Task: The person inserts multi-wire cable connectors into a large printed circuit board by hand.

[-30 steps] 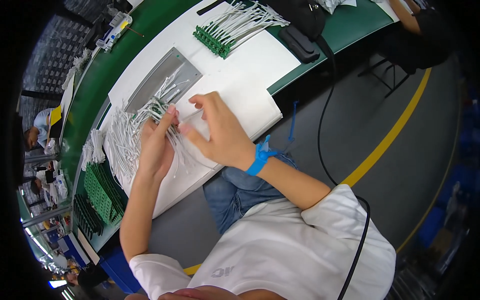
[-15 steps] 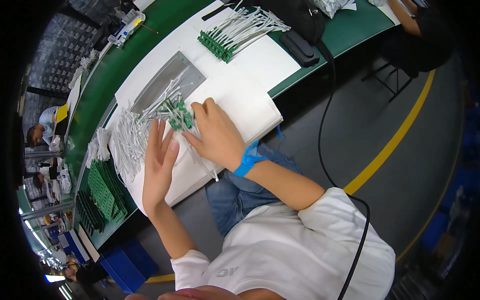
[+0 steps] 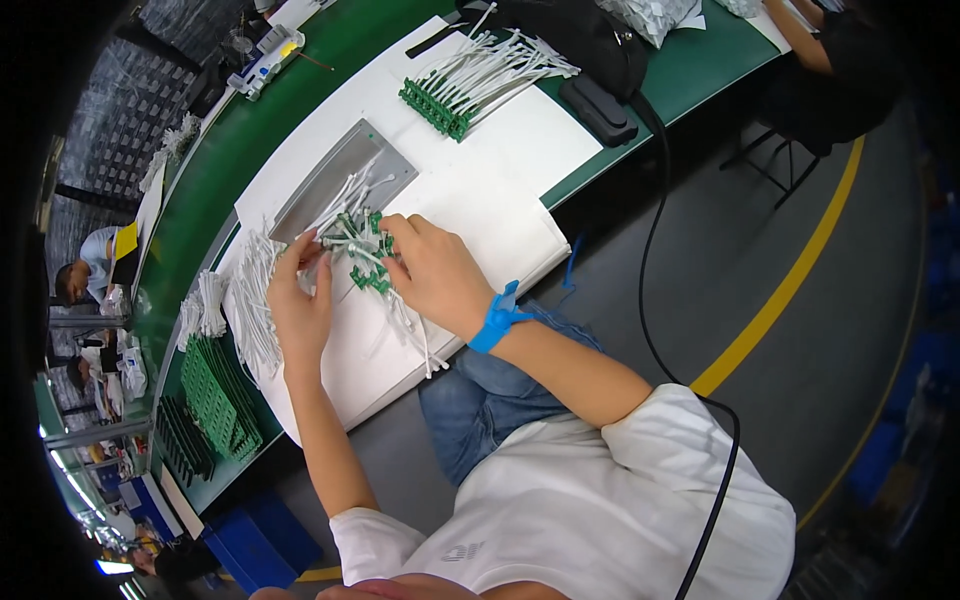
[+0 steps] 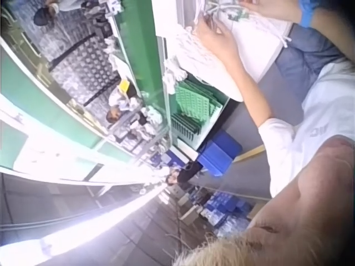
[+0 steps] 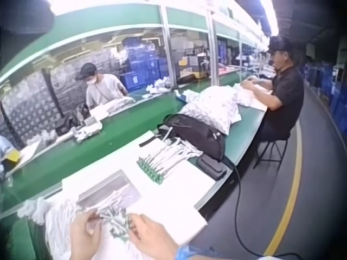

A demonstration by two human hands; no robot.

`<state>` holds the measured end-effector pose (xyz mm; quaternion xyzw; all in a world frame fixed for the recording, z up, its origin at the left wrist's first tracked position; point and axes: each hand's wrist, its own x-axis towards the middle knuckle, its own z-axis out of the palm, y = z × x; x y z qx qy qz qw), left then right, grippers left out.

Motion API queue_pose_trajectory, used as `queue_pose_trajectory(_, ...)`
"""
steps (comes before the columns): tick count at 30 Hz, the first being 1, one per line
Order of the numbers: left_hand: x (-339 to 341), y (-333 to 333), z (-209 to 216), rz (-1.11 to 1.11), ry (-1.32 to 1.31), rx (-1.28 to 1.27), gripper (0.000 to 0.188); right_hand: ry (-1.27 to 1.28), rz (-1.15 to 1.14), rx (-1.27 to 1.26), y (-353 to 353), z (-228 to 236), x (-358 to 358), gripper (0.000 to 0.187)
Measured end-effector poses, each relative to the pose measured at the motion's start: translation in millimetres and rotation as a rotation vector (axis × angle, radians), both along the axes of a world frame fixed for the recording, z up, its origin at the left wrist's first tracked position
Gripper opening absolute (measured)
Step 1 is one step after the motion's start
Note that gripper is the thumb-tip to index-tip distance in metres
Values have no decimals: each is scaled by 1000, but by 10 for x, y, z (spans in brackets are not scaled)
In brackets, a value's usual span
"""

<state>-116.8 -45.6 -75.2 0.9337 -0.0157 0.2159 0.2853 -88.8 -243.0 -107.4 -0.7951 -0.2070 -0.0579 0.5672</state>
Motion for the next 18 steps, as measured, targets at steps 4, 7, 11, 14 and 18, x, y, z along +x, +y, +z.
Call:
queue_pose_trajectory(4,-4,95,115,-112,52,72,40,31,13,53,17,-4,13,31)
queue_pose_trajectory(7,24,221,182,-189,70,114,43,119,29,106,-7,-19,34,30)
queue_pose_trajectory(11,91,199,444,-289,90,55,45,82,-5,119,-10,-35,58,29)
queue_pose_trajectory(14,178,257,569,-292,155,-95,42,36,-24,98,-2,-33,67,28)
queue_pose_trajectory(18,286,223,646,-271,393,-537,27,52,-36,104,1,-15,62,26)
